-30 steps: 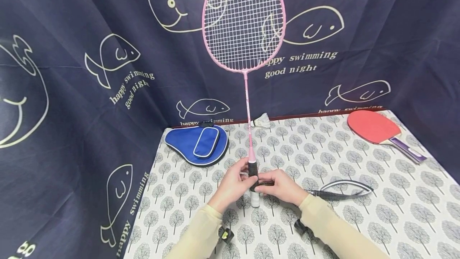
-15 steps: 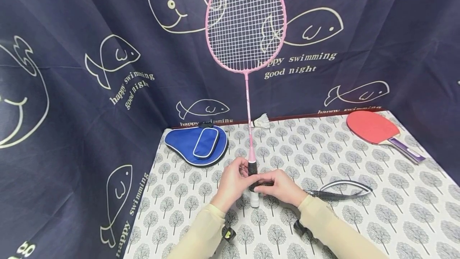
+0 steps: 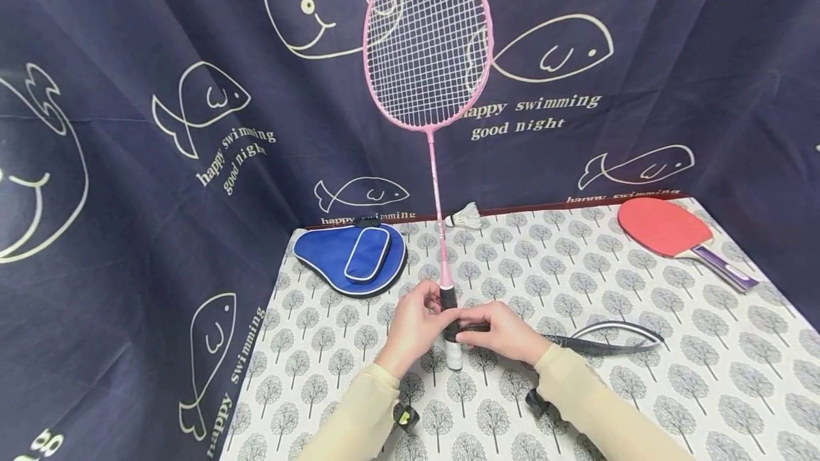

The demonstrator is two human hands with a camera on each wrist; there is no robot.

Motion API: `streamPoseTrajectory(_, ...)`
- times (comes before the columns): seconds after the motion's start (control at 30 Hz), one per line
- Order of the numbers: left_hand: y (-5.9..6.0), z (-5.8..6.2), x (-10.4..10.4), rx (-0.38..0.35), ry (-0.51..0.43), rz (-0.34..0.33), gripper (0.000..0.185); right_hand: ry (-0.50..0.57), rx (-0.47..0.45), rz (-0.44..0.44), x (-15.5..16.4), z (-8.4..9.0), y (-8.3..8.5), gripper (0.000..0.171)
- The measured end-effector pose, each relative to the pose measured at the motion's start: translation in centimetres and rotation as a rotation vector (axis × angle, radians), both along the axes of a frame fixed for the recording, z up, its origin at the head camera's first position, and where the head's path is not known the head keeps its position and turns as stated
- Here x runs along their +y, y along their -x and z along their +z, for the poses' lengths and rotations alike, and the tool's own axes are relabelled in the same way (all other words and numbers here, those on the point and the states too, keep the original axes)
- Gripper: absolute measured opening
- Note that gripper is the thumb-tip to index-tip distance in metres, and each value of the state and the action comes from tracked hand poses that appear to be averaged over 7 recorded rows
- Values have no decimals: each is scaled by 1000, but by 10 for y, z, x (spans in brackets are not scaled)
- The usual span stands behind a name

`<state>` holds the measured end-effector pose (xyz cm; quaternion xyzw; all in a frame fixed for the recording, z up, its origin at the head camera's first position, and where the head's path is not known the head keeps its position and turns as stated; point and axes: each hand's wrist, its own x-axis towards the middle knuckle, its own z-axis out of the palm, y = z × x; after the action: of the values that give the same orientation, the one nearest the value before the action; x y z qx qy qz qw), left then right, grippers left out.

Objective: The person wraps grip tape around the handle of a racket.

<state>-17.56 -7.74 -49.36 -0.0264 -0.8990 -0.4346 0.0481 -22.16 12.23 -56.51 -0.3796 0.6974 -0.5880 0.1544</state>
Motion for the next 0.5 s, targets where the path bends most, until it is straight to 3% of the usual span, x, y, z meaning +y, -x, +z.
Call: streamPoseTrajectory(0.5,0,-2,-3,-27,-47,-32,19,49,-12,61,4,-6,5,39)
